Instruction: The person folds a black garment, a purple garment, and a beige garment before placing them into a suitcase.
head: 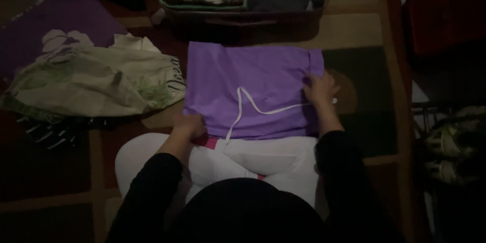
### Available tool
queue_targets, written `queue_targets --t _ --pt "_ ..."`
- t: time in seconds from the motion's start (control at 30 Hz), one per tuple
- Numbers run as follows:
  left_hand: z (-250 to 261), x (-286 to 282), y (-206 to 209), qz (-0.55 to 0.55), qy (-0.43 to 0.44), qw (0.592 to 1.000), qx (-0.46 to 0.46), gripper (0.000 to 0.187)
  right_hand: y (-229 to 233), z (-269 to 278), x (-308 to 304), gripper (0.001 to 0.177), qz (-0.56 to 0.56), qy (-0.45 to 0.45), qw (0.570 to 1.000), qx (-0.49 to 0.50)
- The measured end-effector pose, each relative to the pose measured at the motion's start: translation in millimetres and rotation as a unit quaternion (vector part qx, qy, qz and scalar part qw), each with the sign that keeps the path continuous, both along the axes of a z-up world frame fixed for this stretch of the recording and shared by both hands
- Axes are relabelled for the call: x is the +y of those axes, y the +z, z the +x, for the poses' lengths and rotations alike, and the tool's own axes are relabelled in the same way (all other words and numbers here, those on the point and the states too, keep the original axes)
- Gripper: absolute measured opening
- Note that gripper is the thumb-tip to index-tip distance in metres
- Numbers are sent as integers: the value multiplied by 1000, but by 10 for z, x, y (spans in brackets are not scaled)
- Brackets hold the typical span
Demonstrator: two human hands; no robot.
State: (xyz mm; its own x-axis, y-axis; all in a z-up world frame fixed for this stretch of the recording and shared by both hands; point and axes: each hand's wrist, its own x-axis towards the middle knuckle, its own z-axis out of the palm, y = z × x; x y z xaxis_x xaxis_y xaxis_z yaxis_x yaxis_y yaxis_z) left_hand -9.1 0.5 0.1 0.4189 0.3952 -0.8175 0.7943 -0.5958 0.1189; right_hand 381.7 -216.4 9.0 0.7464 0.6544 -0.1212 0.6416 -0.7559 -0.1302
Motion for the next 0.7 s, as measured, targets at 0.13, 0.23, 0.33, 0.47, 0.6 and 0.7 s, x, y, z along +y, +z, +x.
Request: queue_targets --t 0.13,0.23,0.33,0.47,0.6,0.7 --pt "26 -3 -43 2 -32 999 29 47 -233 281 -133 29 -132 -139 977 96" --pt "41 24 -15 -18 -28 999 41 51 -541 442 -221 42 -68 -126 989 30" --pt "55 7 54 -33 -30 998 39 51 -817 494 -413 93 55 -162 984 43" --pt "76 21 146 -22 -42 998 49 60 -987 643 -660 143 54 -302 934 183" --pt "87 -2 233 -16 -55 998 32 57 -1021 648 -668 103 76 -240 946 205" --pt "92 -1 178 -32 4 998 44 53 -975 631 -716 68 19 -253 928 273"
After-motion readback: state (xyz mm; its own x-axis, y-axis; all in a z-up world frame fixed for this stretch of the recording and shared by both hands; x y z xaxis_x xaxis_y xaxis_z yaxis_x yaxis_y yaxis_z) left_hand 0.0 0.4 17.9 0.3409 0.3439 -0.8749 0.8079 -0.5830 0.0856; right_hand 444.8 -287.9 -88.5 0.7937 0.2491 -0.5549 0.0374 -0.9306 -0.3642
